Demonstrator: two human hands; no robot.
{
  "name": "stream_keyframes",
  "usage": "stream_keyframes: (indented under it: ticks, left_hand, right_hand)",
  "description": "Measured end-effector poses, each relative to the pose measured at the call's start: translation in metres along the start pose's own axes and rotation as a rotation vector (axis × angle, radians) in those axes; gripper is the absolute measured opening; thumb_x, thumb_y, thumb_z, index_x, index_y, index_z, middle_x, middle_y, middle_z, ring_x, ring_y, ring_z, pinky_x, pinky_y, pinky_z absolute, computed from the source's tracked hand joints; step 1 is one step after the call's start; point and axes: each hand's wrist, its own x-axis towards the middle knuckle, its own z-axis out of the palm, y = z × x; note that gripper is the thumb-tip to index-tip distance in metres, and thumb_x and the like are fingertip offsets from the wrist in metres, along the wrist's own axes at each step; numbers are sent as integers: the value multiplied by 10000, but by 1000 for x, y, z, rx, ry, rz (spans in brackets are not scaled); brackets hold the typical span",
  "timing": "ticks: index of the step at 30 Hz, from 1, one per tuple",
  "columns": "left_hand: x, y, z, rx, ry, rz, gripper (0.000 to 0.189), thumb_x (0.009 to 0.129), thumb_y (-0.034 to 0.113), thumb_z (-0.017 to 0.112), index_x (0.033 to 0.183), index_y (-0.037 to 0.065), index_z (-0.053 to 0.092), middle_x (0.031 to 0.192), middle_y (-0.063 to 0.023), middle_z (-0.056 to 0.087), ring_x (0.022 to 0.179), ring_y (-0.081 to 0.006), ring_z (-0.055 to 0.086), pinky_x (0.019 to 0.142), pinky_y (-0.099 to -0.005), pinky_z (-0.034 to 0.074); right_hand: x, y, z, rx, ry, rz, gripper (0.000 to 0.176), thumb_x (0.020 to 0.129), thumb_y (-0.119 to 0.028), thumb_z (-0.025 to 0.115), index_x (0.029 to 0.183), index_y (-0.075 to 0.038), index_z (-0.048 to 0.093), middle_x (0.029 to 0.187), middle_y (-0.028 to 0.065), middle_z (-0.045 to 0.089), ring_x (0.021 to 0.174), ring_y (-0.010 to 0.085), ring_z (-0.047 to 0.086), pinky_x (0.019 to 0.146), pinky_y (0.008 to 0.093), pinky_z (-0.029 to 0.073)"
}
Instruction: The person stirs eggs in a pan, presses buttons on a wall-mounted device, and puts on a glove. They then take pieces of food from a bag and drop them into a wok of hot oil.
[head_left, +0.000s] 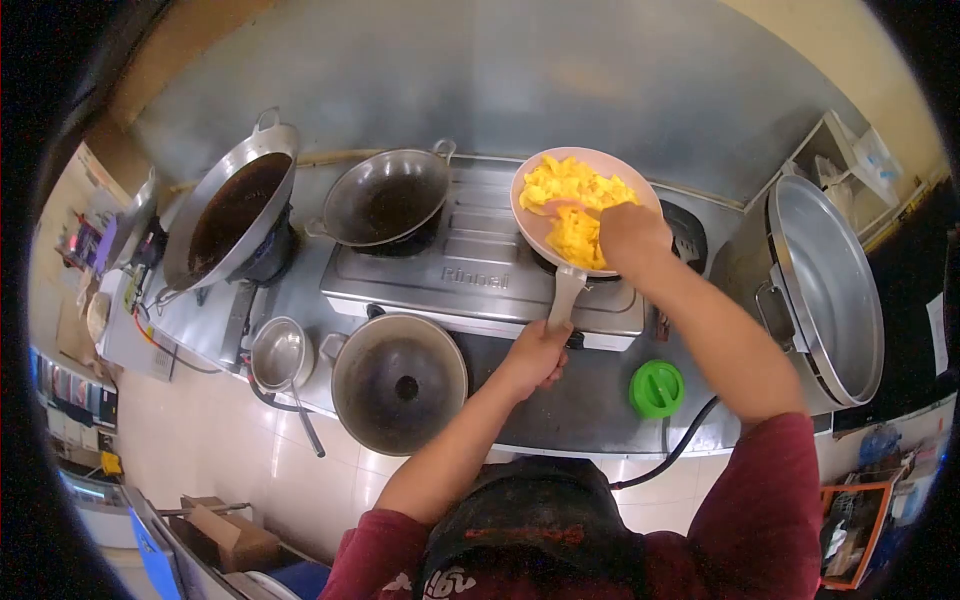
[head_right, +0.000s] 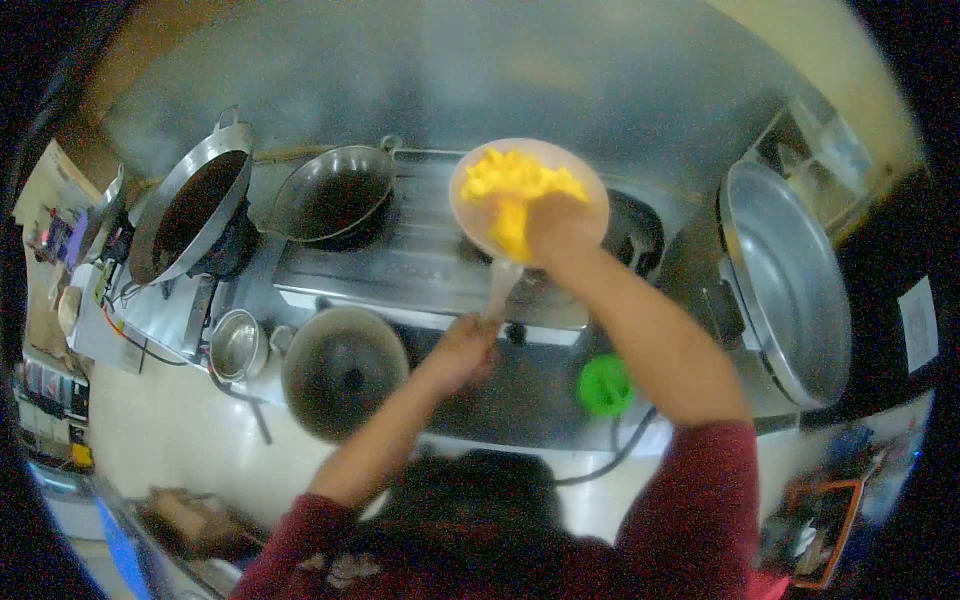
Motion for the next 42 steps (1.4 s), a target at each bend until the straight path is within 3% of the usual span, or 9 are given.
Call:
stream_keyframes:
  ticks: [4,8,11,14,19,25,35,37,42]
  left_hand:
    - [6,-4,-3,-17,-19,2,301,1005,398,542,1031,105,477,680,1,499,471,-97,449,387,-263,314]
    - [6,-3,-10,-80,-71,-6,285,1006,390,539,1023,111,478,679,4,500,476,-98,455,390,-257,314]
    - [6,-8,-10,-73,-93,18,281,1011,385,531,1019,110,474,678,-1,499,481,-100,456,391,-250,309]
    - [2,2,-4,22,-97,-17,277,1014,387,522,1026,115,466,683,-2,500,481,-96,457,394,-248,314]
    - [-1,-6,21,-88,-81,-41,273,1018,392,515,1046,127,460,688,0,498,480,-93,458,397,-256,325]
    - [-3,-4,27,-80,-47,-15,264,1021,376,513,1040,121,449,696,-11,496,471,-95,453,374,-256,298]
    - [-2,-1,21,-20,-112,-8,270,1020,361,502,1082,108,429,701,-25,493,471,-101,463,366,-256,300]
    - [5,-9,22,-37,-107,-18,273,1020,361,500,1086,105,433,703,-24,495,474,-104,470,370,-258,310]
    - [6,-9,22,-41,-94,-33,275,1019,367,500,1083,105,444,701,-18,502,478,-109,480,379,-262,327]
  right_hand:
    - [-9,36,-27,-32,-25,132,219,889,-109,547,1009,-39,716,949,168,719,944,336,706,792,444,575]
    - [-67,74,-78,-267,49,-194,195,852,-150,594,987,-99,725,891,134,706,882,334,702,752,442,573]
    - [-80,74,-61,-266,-29,-238,213,854,-165,590,1018,-119,718,890,126,699,876,322,705,735,451,572]
    - [-51,56,28,-107,-86,37,302,891,-131,529,1157,-122,672,946,133,692,881,314,711,743,439,580]
    - [-57,44,55,17,161,59,425,918,-101,529,1342,-131,546,1108,140,629,937,316,685,767,445,578]
    - [-97,82,-47,-65,44,129,330,918,-139,557,1236,-108,639,1034,127,673,914,331,691,782,447,569]
    - [45,93,87,525,-162,187,359,930,-268,557,957,57,706,942,306,675,936,398,684,813,469,533]
    - [35,88,83,458,-66,-38,388,943,-295,544,934,58,704,908,314,667,900,412,683,795,471,528]
    - [-10,79,50,289,41,-147,353,971,-301,521,1084,-4,675,864,271,676,846,405,684,737,486,543]
